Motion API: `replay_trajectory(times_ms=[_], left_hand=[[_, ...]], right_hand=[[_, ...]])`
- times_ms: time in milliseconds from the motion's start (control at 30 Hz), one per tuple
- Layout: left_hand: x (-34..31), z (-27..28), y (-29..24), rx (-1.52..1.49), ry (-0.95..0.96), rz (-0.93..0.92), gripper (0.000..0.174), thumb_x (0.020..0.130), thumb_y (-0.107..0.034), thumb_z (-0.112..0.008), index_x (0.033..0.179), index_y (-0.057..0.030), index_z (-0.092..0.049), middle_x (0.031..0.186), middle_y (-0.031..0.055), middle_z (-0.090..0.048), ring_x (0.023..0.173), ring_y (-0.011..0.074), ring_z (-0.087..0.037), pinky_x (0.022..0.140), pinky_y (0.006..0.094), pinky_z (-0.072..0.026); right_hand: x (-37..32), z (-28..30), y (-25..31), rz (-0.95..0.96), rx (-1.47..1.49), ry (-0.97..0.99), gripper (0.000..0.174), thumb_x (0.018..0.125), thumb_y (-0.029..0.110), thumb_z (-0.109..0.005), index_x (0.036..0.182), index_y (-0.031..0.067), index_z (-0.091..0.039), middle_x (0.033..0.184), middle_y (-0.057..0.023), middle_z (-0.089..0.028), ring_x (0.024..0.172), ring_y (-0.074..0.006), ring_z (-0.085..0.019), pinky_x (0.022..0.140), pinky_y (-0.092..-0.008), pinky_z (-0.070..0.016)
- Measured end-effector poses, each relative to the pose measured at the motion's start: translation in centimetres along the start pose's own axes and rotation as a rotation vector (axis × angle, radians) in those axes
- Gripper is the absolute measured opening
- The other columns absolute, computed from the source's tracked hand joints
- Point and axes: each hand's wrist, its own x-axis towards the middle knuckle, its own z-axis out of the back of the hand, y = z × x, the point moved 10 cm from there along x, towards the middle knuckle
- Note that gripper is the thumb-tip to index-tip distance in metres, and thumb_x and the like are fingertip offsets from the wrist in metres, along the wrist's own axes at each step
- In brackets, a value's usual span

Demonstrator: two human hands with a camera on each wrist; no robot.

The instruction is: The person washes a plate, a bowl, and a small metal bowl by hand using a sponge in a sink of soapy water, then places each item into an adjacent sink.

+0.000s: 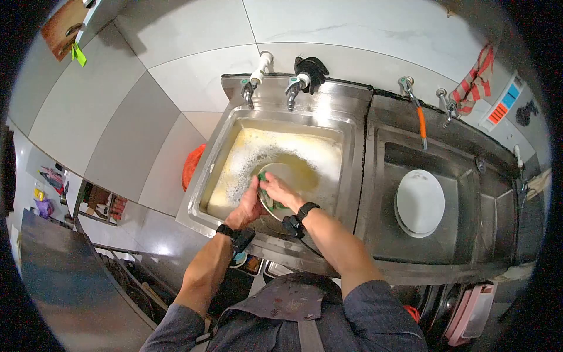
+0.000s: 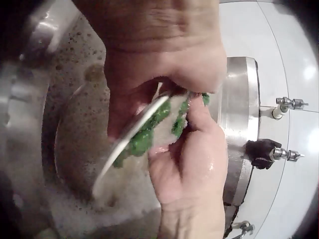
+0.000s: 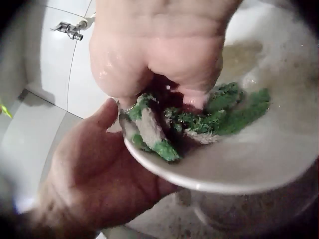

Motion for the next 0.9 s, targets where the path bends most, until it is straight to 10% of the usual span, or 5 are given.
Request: replay_trajectory(times_ms=[133,200,533,633,900], left_hand=[[2.7,0.8,-0.4,-0.249,0.059,-0.134,0.068,0.101,-0.062,-0.039,0.145,-0.0108,-0.042,0.138,0.0172,-0.054,0.120,0.0382,-0.057,0.088,0.0614,-0.0518],[3.9,4.2,-0.5,-0.024,-0.201,-0.181,0.056,0.102,-0.047,-0.049,0.144,-0.0109,-0.042,0.133,0.0173,-0.056,0.117,0.0378,-0.058,0.079,0.0602,-0.0556],[-1.1,4.8,-4.1,-0.066,-0.116,-0.291,0.051,0.100,-0.029,-0.057,0.142,-0.0041,-0.039,0.127,0.0173,-0.060,0.108,0.0318,-0.066,0.080,0.0520,-0.0613],[-2.6,3.9,-4.5,-0.105,-0.005,-0.303,0.056,0.099,-0.026,-0.061,0.143,-0.0002,-0.039,0.130,0.0180,-0.059,0.111,0.0317,-0.065,0.087,0.0488,-0.0601],[-5.5,2.9,-6.6,-0.107,0.066,-0.331,0.055,0.094,-0.020,-0.069,0.140,0.0012,-0.045,0.129,0.0161,-0.061,0.113,0.0292,-0.064,0.095,0.0455,-0.0566]], right_hand=[[-3.2,-1.1,0.3,-0.074,0.119,0.125,0.060,0.099,0.030,-0.056,0.147,-0.0028,-0.041,0.144,-0.0189,-0.051,0.131,-0.0259,-0.047,0.108,-0.0343,-0.0377],[-4.8,-1.8,0.1,-0.110,-0.088,0.401,0.061,0.098,0.030,-0.057,0.147,-0.0026,-0.041,0.144,-0.0180,-0.052,0.131,-0.0254,-0.049,0.109,-0.0342,-0.0376],[-3.2,7.0,-4.0,-0.172,-0.703,0.240,0.047,0.096,0.028,-0.058,0.128,-0.0044,-0.050,0.134,-0.0263,-0.053,0.118,-0.0382,-0.057,0.102,-0.0436,-0.0444],[-2.6,11.1,-1.0,-0.111,-0.810,-0.169,0.049,0.095,0.033,-0.059,0.127,-0.0027,-0.048,0.132,-0.0277,-0.051,0.117,-0.0402,-0.056,0.101,-0.0442,-0.0447],[0.0,13.6,-5.4,-0.144,0.197,-0.240,0.060,0.090,0.026,-0.073,0.136,-0.0026,-0.048,0.129,-0.0145,-0.058,0.116,-0.0243,-0.057,0.099,-0.0377,-0.0479]])
